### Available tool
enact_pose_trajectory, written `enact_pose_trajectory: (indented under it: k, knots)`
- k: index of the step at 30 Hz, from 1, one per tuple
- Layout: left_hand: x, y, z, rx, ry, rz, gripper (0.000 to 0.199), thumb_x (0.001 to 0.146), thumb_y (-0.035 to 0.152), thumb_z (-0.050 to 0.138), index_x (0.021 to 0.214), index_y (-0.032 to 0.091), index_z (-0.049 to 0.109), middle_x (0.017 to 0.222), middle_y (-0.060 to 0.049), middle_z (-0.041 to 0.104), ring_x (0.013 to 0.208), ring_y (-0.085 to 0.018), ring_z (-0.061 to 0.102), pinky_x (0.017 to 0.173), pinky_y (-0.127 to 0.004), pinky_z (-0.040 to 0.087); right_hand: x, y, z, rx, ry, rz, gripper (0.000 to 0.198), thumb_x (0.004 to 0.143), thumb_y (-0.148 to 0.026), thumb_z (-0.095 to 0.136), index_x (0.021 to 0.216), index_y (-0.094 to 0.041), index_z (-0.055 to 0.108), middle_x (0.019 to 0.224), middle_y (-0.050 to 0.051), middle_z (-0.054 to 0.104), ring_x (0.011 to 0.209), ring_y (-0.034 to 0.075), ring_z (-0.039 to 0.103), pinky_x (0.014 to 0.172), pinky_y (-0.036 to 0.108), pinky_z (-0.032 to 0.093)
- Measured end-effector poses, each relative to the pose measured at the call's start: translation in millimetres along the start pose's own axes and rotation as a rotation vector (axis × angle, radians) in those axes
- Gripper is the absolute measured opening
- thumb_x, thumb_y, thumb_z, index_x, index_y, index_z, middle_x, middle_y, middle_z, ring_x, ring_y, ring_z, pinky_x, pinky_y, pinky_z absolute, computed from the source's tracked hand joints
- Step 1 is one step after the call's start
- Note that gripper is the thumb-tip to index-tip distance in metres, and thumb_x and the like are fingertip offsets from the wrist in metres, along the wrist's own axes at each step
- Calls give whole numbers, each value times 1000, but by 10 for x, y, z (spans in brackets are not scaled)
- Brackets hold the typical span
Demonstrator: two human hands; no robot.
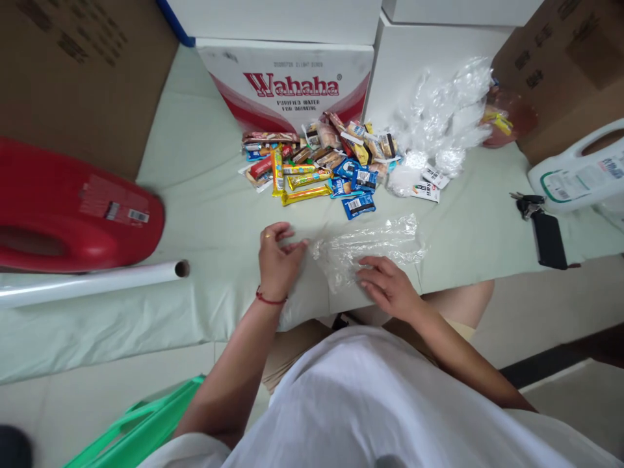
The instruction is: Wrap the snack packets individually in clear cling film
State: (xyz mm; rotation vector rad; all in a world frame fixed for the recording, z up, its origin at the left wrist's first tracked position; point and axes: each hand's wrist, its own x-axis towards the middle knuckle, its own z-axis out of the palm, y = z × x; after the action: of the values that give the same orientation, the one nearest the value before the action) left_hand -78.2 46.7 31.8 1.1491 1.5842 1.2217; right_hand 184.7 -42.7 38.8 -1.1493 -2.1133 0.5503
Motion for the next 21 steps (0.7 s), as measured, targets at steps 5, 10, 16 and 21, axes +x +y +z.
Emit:
enact_pose_trajectory:
  k: [5, 10, 16, 21]
  knots:
    - [-453, -14, -266, -28, -45, -254, 24, 81, 41, 71, 86, 21, 61, 62, 6, 53, 51, -9, 43, 48, -21, 33, -39, 13, 10, -19, 60, 14, 25, 102, -19, 60, 125, -27, 68, 114, 9, 70, 100, 24, 65, 86, 42, 58]
    - [-793, -51, -373, -11, -361, -492, 36, 74, 50, 76, 89, 17, 71, 55, 6, 52, 45, -9, 40, 45, -22, 25, 46, -9, 217, -60, -119, -38, 23, 103, -30, 62, 124, -24, 70, 116, 12, 68, 105, 25, 64, 82, 39, 57]
    - [-846, -31, -320, -23, -395, -493, 35, 74, 48, 74, 91, 18, 72, 59, 4, 55, 49, -10, 44, 47, -23, 28, 108, 19, 455, -122, -230, -4, 23, 107, -28, 52, 104, -23, 74, 96, 8, 70, 85, 21, 65, 71, 33, 53]
    - [-844, 1, -243, -72, -428, -507, 32, 73, 47, 74, 88, 19, 70, 55, 6, 51, 47, -9, 41, 46, -24, 25, 138, -3, 405, 84, -116, 124, 21, 108, -28, 51, 106, -21, 70, 96, 7, 70, 84, 18, 67, 74, 30, 54]
